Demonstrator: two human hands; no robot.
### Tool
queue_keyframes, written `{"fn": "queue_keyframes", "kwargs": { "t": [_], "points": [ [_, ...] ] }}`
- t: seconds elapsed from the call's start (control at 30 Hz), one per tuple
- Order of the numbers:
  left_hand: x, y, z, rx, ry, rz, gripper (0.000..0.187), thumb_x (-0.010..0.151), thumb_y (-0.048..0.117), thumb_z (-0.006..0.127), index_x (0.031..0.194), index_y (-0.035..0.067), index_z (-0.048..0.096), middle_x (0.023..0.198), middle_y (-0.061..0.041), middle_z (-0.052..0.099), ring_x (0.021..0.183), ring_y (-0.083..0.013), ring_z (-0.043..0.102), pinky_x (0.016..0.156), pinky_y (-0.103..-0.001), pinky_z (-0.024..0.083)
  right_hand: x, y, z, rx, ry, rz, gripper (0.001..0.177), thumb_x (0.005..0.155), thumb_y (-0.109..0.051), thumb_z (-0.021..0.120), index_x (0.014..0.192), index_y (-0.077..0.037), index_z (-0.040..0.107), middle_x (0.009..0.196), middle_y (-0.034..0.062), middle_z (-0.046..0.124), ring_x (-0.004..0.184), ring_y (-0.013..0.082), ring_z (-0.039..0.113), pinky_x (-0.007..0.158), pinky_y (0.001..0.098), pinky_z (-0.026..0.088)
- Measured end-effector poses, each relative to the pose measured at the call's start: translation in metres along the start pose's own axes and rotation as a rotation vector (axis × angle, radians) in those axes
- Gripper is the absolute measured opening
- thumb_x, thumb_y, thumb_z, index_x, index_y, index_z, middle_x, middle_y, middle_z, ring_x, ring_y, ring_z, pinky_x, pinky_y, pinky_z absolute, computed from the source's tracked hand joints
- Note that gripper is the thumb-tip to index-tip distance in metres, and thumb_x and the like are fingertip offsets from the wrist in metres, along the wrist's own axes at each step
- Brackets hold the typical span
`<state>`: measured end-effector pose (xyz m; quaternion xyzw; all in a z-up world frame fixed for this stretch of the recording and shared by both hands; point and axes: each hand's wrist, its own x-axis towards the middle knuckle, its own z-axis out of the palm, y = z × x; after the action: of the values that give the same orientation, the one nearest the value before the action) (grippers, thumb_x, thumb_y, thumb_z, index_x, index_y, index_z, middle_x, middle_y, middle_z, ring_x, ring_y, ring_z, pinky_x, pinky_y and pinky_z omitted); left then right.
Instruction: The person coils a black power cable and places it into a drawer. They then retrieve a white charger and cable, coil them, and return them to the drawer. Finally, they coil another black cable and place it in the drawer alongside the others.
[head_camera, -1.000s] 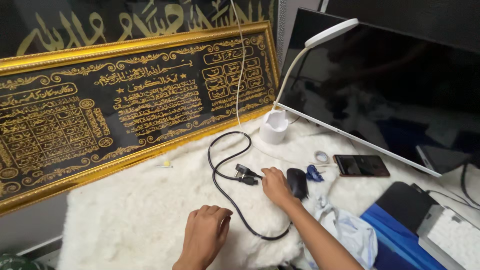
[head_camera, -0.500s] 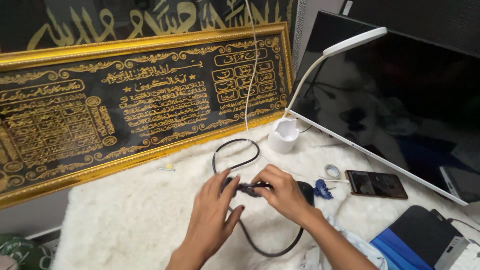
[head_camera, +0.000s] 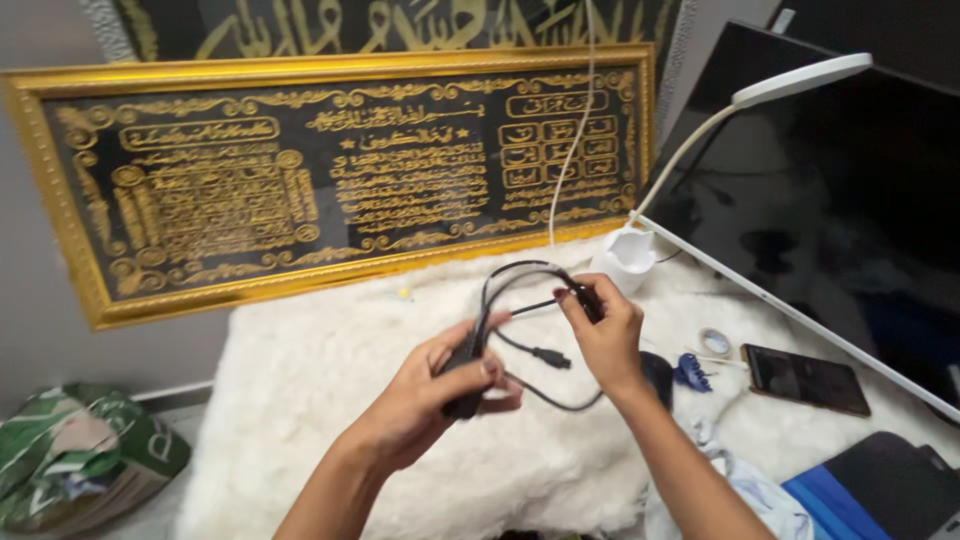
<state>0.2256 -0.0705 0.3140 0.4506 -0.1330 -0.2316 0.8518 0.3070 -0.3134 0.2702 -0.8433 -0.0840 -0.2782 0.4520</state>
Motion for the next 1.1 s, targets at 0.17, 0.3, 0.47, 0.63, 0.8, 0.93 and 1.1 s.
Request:
{"fn": "queue_keyframes", "kwargs": {
  "t": [0.17, 0.3, 0.47, 0.63, 0.8, 0.93, 1.1],
  "points": [
    [-0.008, 0.016, -0.008, -0.244, 0.065, 0.27, 0.084, 0.09, 0.015, 0.07, 0.161, 0.009, 0.025, 0.1, -0.011, 0.07, 0.104, -0.0248, 0.07, 0.098, -0.056, 0.057, -0.067, 0.032, 0.054, 0.224, -0.015, 0.167, 0.031, 0.096, -0.007, 0.064, 0.126, -0.005, 0.058, 0.077, 0.0007, 0.067, 0.07, 0.0071, 0.067, 0.066, 0.0241, 0.056],
    [-0.012, 0.028, -0.02, -0.227, 0.127, 0.38, 0.089, 0.092, 0.014, 0.069, 0.165, 0.017, 0.017, 0.11, -0.016, 0.068, 0.109, -0.0293, 0.068, 0.1, -0.053, 0.056, -0.124, 0.009, 0.075, 0.12, -0.281, -0.132, 0.028, 0.106, -0.014, 0.054, 0.133, -0.006, 0.052, 0.079, 0.0036, 0.07, 0.084, 0.0196, 0.071, 0.095, 0.0469, 0.036],
    [-0.018, 0.038, -0.022, -0.171, 0.166, 0.474, 0.095, 0.092, 0.014, 0.064, 0.164, 0.027, 0.004, 0.134, -0.016, 0.061, 0.117, -0.0287, 0.067, 0.098, -0.045, 0.055, -0.131, -0.062, 0.055, -0.031, -0.599, 0.039, 0.053, 0.101, -0.02, 0.054, 0.151, -0.01, 0.039, 0.082, 0.0171, 0.063, 0.075, 0.0364, 0.064, 0.072, 0.0463, 0.051],
    [-0.022, 0.058, -0.02, -0.144, 0.218, 0.632, 0.087, 0.1, 0.02, 0.053, 0.163, 0.032, -0.006, 0.129, -0.016, 0.061, 0.111, -0.028, 0.067, 0.093, -0.041, 0.056, -0.113, -0.094, 0.039, -0.049, -0.604, -0.2, 0.064, 0.101, -0.016, 0.058, 0.158, -0.008, 0.029, 0.083, 0.0222, 0.065, 0.074, 0.0407, 0.063, 0.069, 0.0489, 0.049],
    [-0.04, 0.093, -0.035, -0.043, 0.142, 0.971, 0.065, 0.118, 0.026, 0.041, 0.172, 0.01, 0.007, 0.1, -0.02, 0.064, 0.101, -0.0277, 0.066, 0.098, -0.04, 0.056, -0.103, -0.077, 0.045, -0.004, -0.422, -0.345, 0.061, 0.098, -0.006, 0.057, 0.156, -0.01, 0.039, 0.093, 0.0236, 0.07, 0.078, 0.0383, 0.069, 0.069, 0.0435, 0.053],
    [-0.054, 0.1, -0.032, 0.385, 0.319, 0.898, 0.06, 0.109, 0.02, 0.036, 0.166, 0.008, 0.02, 0.104, -0.02, 0.073, 0.094, -0.0276, 0.073, 0.084, -0.04, 0.058, -0.092, -0.056, 0.047, -0.07, -0.436, -0.182, 0.067, 0.093, 0.0, 0.054, 0.157, -0.013, 0.038, 0.084, 0.0211, 0.067, 0.075, 0.0357, 0.07, 0.072, 0.0431, 0.054],
    [-0.039, 0.072, -0.03, 0.215, 0.184, 0.795, 0.082, 0.101, 0.003, 0.049, 0.166, 0.015, 0.001, 0.124, -0.017, 0.065, 0.111, -0.0307, 0.071, 0.102, -0.043, 0.055, -0.097, -0.064, 0.053, -0.111, -0.498, -0.33, 0.069, 0.097, -0.005, 0.056, 0.159, -0.01, 0.028, 0.091, 0.0206, 0.063, 0.078, 0.0397, 0.064, 0.069, 0.0476, 0.05]
  ]
}}
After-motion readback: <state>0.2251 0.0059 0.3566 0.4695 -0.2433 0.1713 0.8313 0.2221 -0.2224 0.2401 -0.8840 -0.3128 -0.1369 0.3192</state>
